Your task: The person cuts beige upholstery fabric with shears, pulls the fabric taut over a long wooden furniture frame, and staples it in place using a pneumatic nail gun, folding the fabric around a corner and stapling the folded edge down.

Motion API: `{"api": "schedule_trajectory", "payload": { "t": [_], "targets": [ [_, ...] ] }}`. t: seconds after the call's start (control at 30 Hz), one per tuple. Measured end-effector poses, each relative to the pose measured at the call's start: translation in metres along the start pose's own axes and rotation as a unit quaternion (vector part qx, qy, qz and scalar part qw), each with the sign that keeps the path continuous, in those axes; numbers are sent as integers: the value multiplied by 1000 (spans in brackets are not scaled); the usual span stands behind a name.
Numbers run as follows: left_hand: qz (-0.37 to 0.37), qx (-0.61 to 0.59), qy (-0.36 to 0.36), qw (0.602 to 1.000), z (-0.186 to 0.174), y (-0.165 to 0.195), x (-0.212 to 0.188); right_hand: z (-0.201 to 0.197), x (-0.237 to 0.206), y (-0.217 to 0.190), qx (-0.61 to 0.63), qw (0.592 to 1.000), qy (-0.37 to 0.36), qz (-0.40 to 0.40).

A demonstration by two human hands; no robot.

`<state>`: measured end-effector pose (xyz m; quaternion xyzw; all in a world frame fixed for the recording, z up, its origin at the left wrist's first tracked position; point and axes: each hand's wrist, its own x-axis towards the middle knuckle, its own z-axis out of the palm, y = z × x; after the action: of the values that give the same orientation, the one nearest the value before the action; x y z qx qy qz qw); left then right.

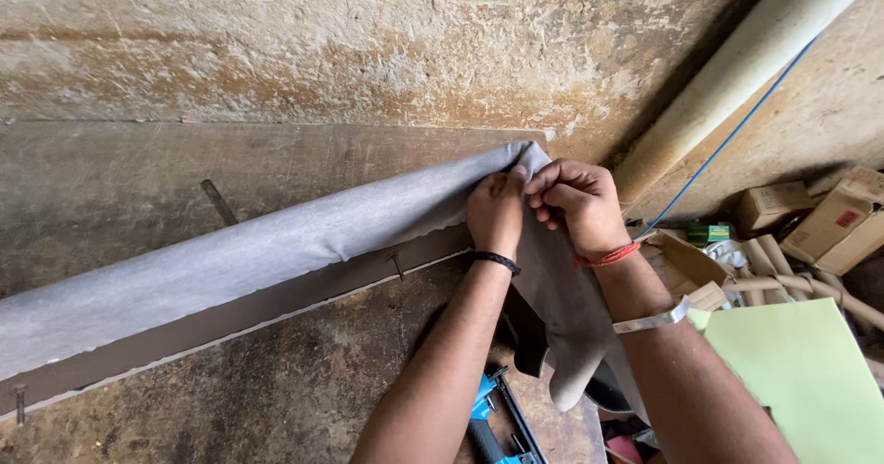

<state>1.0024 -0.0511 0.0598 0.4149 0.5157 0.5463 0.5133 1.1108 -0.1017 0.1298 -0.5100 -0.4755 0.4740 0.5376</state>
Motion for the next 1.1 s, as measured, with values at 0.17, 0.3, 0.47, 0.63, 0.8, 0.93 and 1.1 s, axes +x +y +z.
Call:
{"api": "schedule_trajectory", "payload": {
  "t": [0.17,0.3,0.47,0.63,0.8,0.93,1.1],
  "targets": [
    [62,96,-24,993,-2,-1,-8,-2,-2,2,27,1000,5,-8],
    [140,190,-41,971,-20,-9,-4,2,-6,5,41,997,27,-53],
    [205,94,-54,973,-28,-26,0,-6,16,-4,-128,980,138,-65],
    [163,-14,-107,981,-31,-21,-3,-36,62,-20,-282,954,-85,-57],
    [254,124,-78,956,-43,11,-13,-44,101,-29,-396,874,-259,-113],
    [318,91,-46,942,-39,35,-18,-46,115,-34,-370,851,-336,-160],
    [305,100,-54,945,-39,44,-17,-49,123,-36,-351,827,-404,-172]
  ]
}}
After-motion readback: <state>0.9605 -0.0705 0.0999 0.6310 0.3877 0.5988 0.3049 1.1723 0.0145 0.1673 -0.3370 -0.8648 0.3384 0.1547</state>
